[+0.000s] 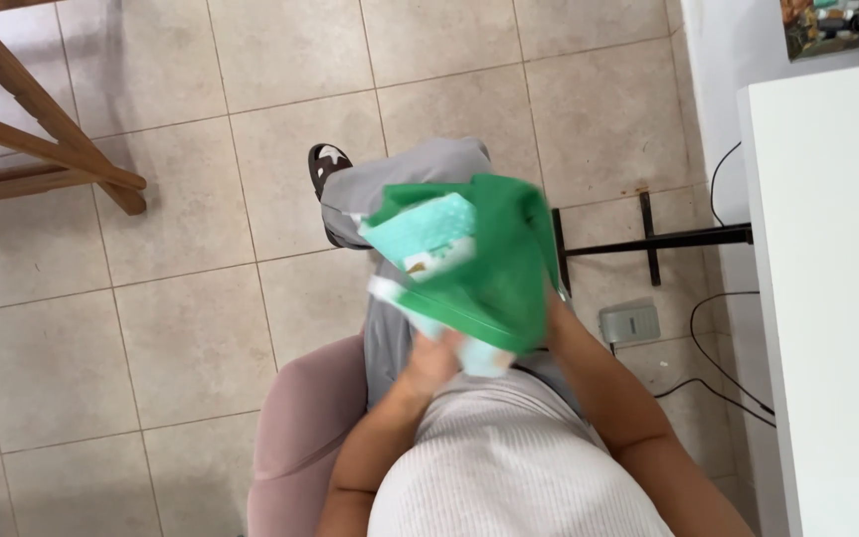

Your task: Cutting fabric and elastic bands as part of a sewing preparation task.

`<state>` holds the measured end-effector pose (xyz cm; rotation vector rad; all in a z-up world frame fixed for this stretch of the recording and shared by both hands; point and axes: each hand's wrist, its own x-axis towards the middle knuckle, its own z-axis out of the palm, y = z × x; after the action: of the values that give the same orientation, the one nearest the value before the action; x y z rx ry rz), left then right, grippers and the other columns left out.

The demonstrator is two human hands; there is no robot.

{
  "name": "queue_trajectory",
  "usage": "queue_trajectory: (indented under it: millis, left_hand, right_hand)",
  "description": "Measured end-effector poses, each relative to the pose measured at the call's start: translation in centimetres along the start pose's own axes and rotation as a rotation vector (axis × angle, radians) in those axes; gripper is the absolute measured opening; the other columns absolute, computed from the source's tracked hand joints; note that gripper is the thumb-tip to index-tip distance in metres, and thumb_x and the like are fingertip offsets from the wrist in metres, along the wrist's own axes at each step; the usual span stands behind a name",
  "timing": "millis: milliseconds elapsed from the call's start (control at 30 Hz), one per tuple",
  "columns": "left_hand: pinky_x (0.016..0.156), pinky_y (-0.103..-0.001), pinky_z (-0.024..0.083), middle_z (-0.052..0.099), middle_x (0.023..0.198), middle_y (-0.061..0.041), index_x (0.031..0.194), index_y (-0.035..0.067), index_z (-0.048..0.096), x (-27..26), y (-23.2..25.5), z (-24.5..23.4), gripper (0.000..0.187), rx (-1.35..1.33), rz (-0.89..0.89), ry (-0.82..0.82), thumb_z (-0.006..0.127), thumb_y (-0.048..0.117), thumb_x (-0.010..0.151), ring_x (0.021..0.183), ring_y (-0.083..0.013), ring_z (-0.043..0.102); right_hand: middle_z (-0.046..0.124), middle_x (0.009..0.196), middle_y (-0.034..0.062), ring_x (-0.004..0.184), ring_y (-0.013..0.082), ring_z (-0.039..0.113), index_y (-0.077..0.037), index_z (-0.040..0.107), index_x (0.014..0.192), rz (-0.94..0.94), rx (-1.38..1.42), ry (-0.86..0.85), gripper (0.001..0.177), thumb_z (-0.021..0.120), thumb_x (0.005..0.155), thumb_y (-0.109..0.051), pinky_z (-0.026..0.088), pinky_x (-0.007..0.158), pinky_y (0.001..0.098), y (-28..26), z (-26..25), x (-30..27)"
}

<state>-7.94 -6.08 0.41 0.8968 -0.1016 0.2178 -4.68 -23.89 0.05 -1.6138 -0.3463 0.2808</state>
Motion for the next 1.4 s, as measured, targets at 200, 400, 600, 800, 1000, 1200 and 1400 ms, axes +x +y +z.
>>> queue_trajectory:
  millis: [200, 400, 600, 800, 1000, 1200, 1400]
  left_hand:
    - [0.110, -0.056, 0.050, 0.062, 0.138, -0.023, 0.138, 0.002, 0.061, 3.2, 0.7, -1.1, 0.054, -0.619, -0.152, 0.054, 0.059, 0.038, 0.098, 0.128, -0.0373, 0.061]
    - [0.109, -0.057, 0.052, 0.058, 0.142, -0.025, 0.143, 0.002, 0.058, 2.7, 0.1, -3.7, 0.065, -1.241, -0.302, 0.133, 0.052, 0.051, 0.102, 0.129, -0.0405, 0.060]
    - [0.108, -0.056, 0.051, 0.061, 0.140, -0.024, 0.147, -0.002, 0.049, 1.7, -0.4, -2.0, 0.050, -0.715, -0.663, 0.407, 0.052, 0.003, 0.097, 0.125, -0.0380, 0.063]
    - [0.051, -0.020, 0.048, 0.060, 0.065, 0.000, 0.106, 0.003, 0.074, 3.5, 5.7, -2.4, 0.011, 0.064, -0.383, 0.353, 0.067, 0.002, 0.098, 0.055, -0.0031, 0.052]
    - [0.075, -0.052, 0.064, 0.072, 0.104, -0.025, 0.133, -0.005, 0.057, 3.5, 4.2, -5.8, 0.046, -0.059, -0.589, 0.441, 0.070, 0.021, 0.097, 0.087, -0.0320, 0.075]
    - [0.071, -0.057, 0.065, 0.070, 0.101, -0.035, 0.137, -0.004, 0.052, 1.5, 4.7, -8.9, 0.058, -0.147, -0.614, 0.150, 0.073, 0.004, 0.083, 0.080, -0.0410, 0.076]
    - [0.067, -0.040, 0.064, 0.076, 0.091, -0.014, 0.119, -0.003, 0.069, 4.4, 8.0, -4.4, 0.038, 0.442, -0.620, -0.066, 0.081, 0.007, 0.085, 0.077, -0.0187, 0.070]
  right_hand:
    - [0.065, 0.088, 0.0273, 0.084, 0.0255, 0.055, 0.006, 0.059, 0.111, 0.165, 0.000, -0.231, 0.035, 0.072, 0.095, -0.021, 0.050, 0.077, 0.0457, 0.9, -1.8, -0.7]
    - [0.070, 0.129, 0.0185, 0.115, 0.0248, 0.065, -0.005, 0.019, 0.163, 0.133, 0.327, -0.560, 0.081, 0.066, 0.097, -0.003, 0.054, 0.099, 0.0446, -3.1, -3.7, 0.1]
    - [0.079, 0.105, 0.0121, 0.097, 0.0151, 0.072, 0.001, 0.062, 0.129, 0.002, 0.099, 0.123, 0.058, 0.089, 0.077, -0.002, 0.061, 0.087, 0.0332, -2.3, -0.4, 1.0]
    - [0.072, 0.108, 0.0167, 0.098, 0.0222, 0.070, 0.000, 0.050, 0.134, -0.194, -0.123, 0.484, 0.053, 0.079, 0.091, -0.008, 0.057, 0.088, 0.0337, -7.9, -1.7, 2.1]
    - [0.072, 0.086, 0.0139, 0.073, 0.0161, 0.067, 0.000, 0.047, 0.124, -0.234, 0.058, 0.629, 0.037, 0.069, 0.100, -0.018, 0.053, 0.065, 0.0231, -8.9, -3.6, 2.8]
    - [0.061, 0.066, 0.0027, 0.054, 0.0070, 0.060, -0.001, 0.041, 0.138, -0.063, 0.854, 0.191, 0.074, 0.084, 0.088, -0.035, 0.046, 0.052, 0.0168, -7.1, -9.4, 2.0]
    - [0.073, 0.091, 0.0095, 0.077, 0.0124, 0.072, 0.001, 0.053, 0.122, -0.137, 0.418, 0.463, 0.045, 0.081, 0.088, -0.008, 0.059, 0.069, 0.0210, -4.9, -7.9, 1.9]
